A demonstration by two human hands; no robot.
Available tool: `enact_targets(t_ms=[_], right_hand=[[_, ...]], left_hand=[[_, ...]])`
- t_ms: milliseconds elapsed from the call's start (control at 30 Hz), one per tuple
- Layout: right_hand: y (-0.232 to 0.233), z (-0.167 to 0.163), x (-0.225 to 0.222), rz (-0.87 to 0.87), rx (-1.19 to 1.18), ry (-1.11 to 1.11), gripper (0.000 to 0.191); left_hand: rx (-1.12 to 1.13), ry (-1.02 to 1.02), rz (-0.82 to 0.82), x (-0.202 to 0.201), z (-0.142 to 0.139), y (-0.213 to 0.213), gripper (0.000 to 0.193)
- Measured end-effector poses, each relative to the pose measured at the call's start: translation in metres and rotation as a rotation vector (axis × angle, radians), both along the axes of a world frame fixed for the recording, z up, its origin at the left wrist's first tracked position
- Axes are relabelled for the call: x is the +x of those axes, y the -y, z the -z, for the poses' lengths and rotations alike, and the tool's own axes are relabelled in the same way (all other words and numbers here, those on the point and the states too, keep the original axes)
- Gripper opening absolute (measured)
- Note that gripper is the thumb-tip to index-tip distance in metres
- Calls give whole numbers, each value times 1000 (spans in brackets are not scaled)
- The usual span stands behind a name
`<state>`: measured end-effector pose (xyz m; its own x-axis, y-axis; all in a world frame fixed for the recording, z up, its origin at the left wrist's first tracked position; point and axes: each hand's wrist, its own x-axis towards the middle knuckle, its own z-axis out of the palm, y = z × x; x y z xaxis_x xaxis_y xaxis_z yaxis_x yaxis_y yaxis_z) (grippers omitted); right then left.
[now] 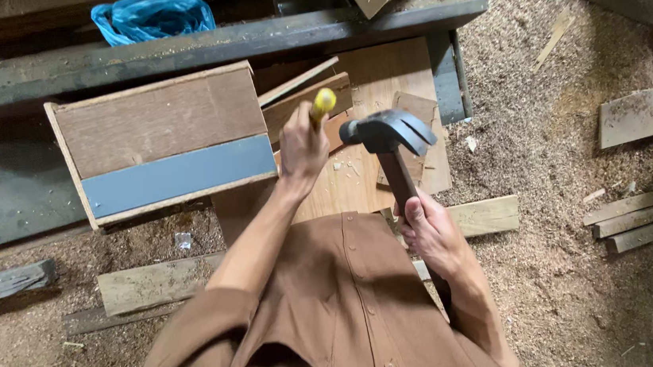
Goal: The person holds a yellow-handled chisel against wooden boards and a small wooden box on the workbench and strikes it with a claw hammer, cutting and shaping the wood. They reposition the chisel repeatedly on different spots of the boards and box edges, then set the chisel down and pick up a wood strip.
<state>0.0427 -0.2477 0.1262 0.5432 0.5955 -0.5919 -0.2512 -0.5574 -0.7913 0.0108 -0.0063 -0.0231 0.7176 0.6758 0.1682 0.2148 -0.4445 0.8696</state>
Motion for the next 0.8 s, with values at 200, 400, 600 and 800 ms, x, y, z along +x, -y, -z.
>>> enact_targets(t_ms=[200,400,600,800], right_hand=[[13,0,1,109,65,-123,59],[42,-2,16,128,18,-99,57],[55,1,44,105,32,-131,55],[53,8,76,3,-22,-73,50]], left_hand=[[-64,174,191,-5,-9,-3,12],[0,187,246,18,-8,1,16],[-41,34,43,36,-3,0,10],[-66,-14,-157,51,12,3,10]])
